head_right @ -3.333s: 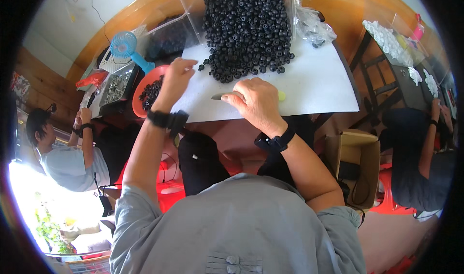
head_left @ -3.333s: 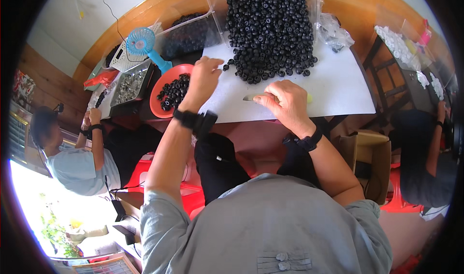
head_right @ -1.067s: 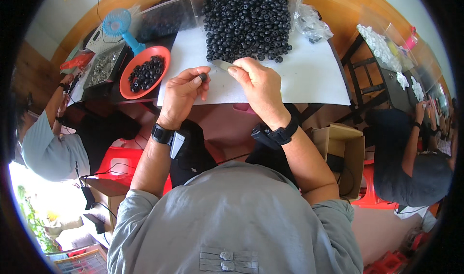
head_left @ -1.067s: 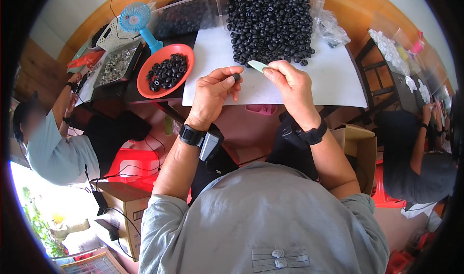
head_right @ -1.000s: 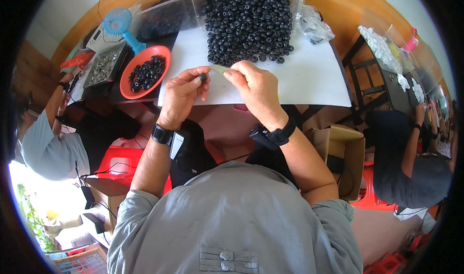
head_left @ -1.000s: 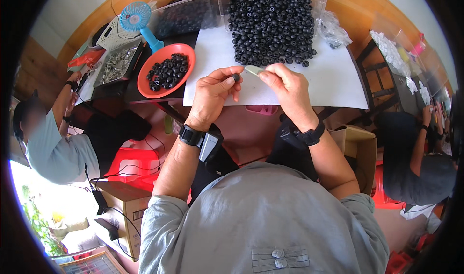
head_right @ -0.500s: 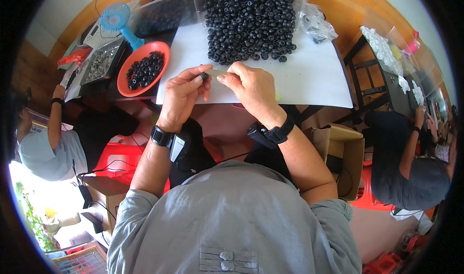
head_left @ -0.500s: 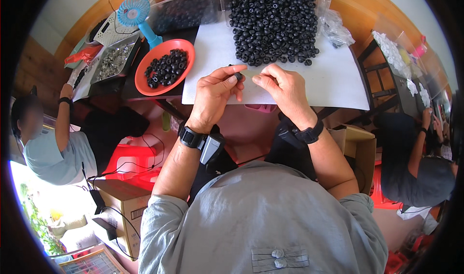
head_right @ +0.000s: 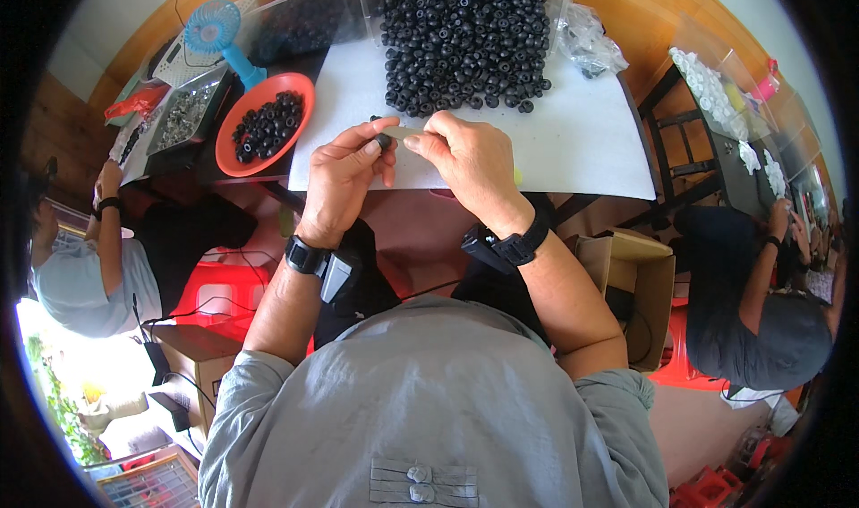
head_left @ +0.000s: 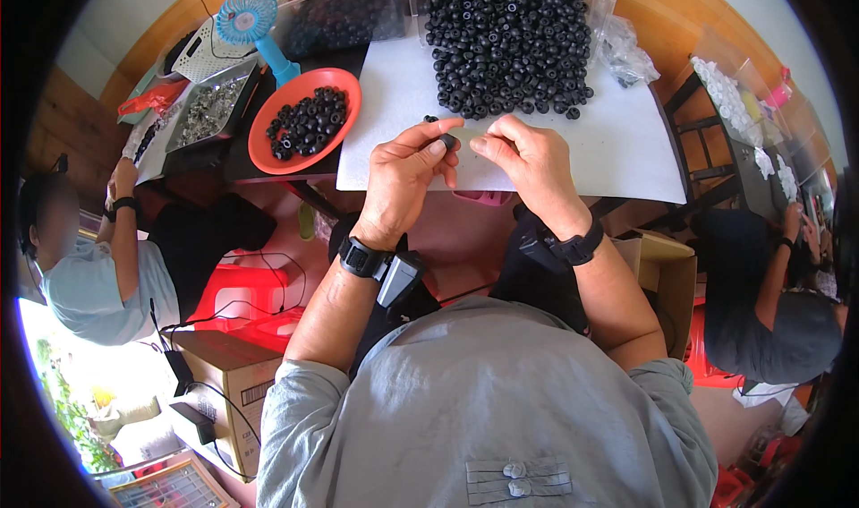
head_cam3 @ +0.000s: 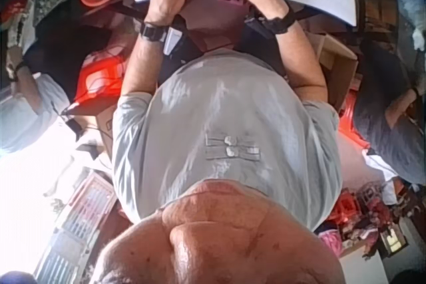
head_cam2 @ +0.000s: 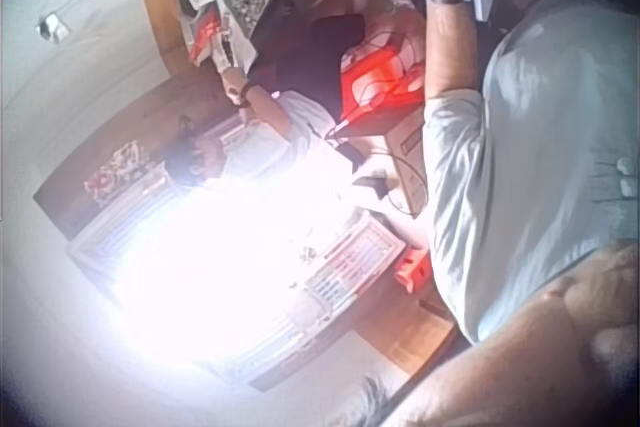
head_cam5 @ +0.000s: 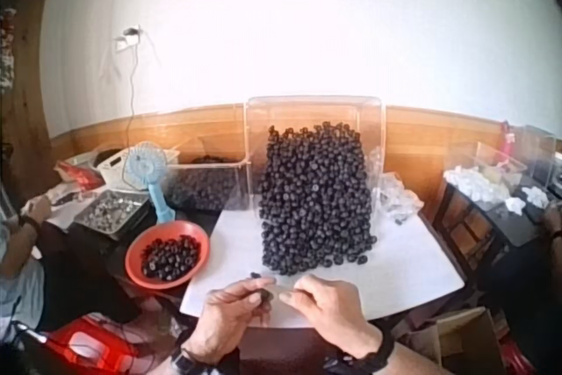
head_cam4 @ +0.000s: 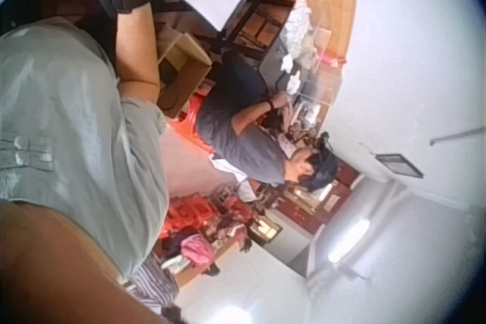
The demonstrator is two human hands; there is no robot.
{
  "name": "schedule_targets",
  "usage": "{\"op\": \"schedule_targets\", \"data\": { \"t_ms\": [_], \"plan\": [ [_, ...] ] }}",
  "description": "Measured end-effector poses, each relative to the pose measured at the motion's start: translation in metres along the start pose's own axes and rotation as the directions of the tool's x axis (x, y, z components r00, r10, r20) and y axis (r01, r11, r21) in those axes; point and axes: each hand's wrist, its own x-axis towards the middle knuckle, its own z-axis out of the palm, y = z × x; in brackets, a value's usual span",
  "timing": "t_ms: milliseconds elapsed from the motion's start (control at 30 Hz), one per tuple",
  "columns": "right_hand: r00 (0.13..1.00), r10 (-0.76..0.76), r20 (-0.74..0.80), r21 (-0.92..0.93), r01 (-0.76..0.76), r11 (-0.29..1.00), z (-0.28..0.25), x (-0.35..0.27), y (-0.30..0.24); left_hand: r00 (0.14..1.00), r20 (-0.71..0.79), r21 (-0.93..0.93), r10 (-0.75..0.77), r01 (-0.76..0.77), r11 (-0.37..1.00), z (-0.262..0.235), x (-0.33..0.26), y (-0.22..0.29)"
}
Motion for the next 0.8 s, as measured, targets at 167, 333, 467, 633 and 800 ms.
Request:
{"op": "schedule_targets", "data": {
  "t_ms": [167, 333, 467, 633, 800],
  "plan": [
    [1.000, -0.026, -0.006, -0.028, 0.026, 0.999, 0.001, -0.001, 0.004, 1.000, -0.026, -0.025, 0.013, -0.013, 1.000, 0.001, -0.001, -0.002],
    [0.998, -0.058, -0.014, -0.038, 0.057, 0.998, 0.003, -0.002, 0.007, 0.999, -0.039, -0.014, 0.022, -0.022, 1.000, 0.002, -0.001, -0.004],
    [0.992, -0.118, -0.038, -0.065, 0.115, 0.991, 0.005, -0.003, 0.009, 0.999, -0.032, -0.016, 0.019, -0.020, 1.000, 0.001, -0.001, -0.005],
    [0.988, -0.146, -0.042, -0.081, 0.142, 0.987, 0.006, -0.003, 0.008, 0.999, -0.048, -0.016, 0.018, -0.019, 1.000, 0.000, -0.001, -0.006],
    [0.978, -0.200, -0.057, -0.121, 0.192, 0.974, 0.008, -0.004, 0.011, 0.999, -0.052, 0.004, 0.007, -0.007, 1.000, 0.000, -0.001, -0.006]
  ]
}}
